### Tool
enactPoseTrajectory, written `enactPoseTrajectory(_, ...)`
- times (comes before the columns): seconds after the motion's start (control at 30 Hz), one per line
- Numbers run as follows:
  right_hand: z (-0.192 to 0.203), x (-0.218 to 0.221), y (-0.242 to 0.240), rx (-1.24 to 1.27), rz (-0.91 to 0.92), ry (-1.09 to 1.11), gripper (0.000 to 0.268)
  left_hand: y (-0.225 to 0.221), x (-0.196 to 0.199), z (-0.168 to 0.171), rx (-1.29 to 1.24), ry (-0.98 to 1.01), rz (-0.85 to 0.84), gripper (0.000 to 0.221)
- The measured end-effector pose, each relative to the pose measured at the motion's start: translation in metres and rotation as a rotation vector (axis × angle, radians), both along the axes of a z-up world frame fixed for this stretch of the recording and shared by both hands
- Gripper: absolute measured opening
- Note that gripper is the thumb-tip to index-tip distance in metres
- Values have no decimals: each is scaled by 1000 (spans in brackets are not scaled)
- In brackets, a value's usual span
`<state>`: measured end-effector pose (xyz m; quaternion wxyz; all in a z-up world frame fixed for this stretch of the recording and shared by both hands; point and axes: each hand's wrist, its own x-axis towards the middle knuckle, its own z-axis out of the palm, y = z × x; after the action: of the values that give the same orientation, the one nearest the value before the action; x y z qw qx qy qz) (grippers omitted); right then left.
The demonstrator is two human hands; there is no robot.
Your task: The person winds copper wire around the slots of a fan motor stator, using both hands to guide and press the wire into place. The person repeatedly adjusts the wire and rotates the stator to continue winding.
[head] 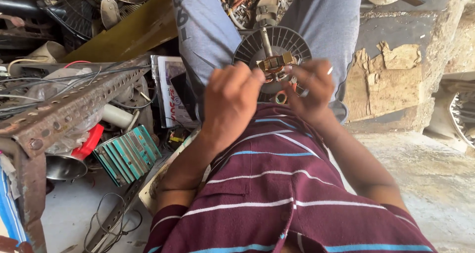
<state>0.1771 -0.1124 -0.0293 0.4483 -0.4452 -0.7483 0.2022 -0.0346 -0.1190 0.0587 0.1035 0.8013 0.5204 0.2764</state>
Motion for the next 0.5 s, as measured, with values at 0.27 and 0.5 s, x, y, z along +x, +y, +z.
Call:
enactPoseTrajectory(0.27, 32, 8, 68, -304, 381, -93, 50, 5, 2, -12, -81, -2, 67, 10)
enactPoseTrajectory(0.5, 20, -6, 92, -617, 456, -34, 40, -8, 10, -9, -158, 15, -14, 10)
